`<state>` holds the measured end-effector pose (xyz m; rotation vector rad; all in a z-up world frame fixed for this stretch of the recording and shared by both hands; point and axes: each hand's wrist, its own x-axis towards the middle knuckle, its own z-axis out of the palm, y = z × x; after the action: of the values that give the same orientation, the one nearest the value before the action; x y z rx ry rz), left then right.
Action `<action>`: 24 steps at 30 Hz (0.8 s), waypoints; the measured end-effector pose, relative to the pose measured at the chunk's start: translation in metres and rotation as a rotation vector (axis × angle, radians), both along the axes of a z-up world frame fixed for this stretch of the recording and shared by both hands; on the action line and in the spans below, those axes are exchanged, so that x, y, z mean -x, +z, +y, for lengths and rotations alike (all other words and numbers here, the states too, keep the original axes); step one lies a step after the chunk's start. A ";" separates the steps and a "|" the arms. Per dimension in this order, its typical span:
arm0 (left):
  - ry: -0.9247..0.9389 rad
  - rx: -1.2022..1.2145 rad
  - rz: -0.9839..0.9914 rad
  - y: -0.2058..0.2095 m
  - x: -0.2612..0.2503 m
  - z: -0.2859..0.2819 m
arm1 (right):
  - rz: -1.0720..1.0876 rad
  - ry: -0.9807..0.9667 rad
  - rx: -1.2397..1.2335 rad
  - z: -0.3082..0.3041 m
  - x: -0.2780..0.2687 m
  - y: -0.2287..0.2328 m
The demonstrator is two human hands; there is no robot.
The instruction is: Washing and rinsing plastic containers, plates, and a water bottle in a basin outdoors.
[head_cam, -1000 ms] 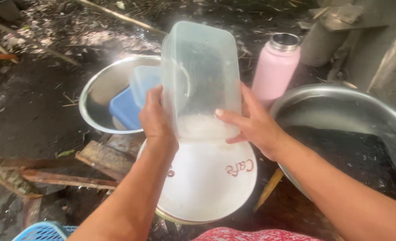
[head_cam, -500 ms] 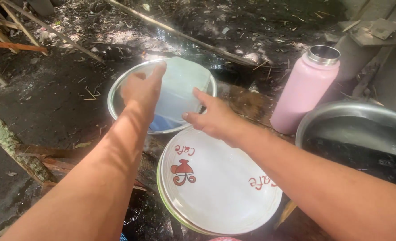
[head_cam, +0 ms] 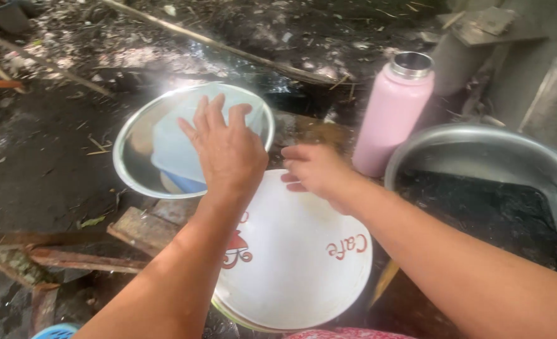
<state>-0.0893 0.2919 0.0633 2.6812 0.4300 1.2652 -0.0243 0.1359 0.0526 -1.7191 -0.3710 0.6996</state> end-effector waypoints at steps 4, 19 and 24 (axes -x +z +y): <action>-0.353 0.052 -0.184 0.008 -0.012 -0.051 | -0.039 -0.343 -0.078 -0.054 -0.002 0.030; -0.788 -0.126 0.955 -0.023 -0.036 -0.265 | -0.236 -0.258 1.248 -0.258 0.028 -0.027; -0.604 0.009 1.088 -0.045 -0.060 -0.292 | -0.250 -0.147 1.199 -0.292 0.033 -0.018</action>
<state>-0.0288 -0.0005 0.0181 2.8815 -0.2864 -0.3938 -0.0571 -0.1564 0.0347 -2.9457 0.0631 0.6257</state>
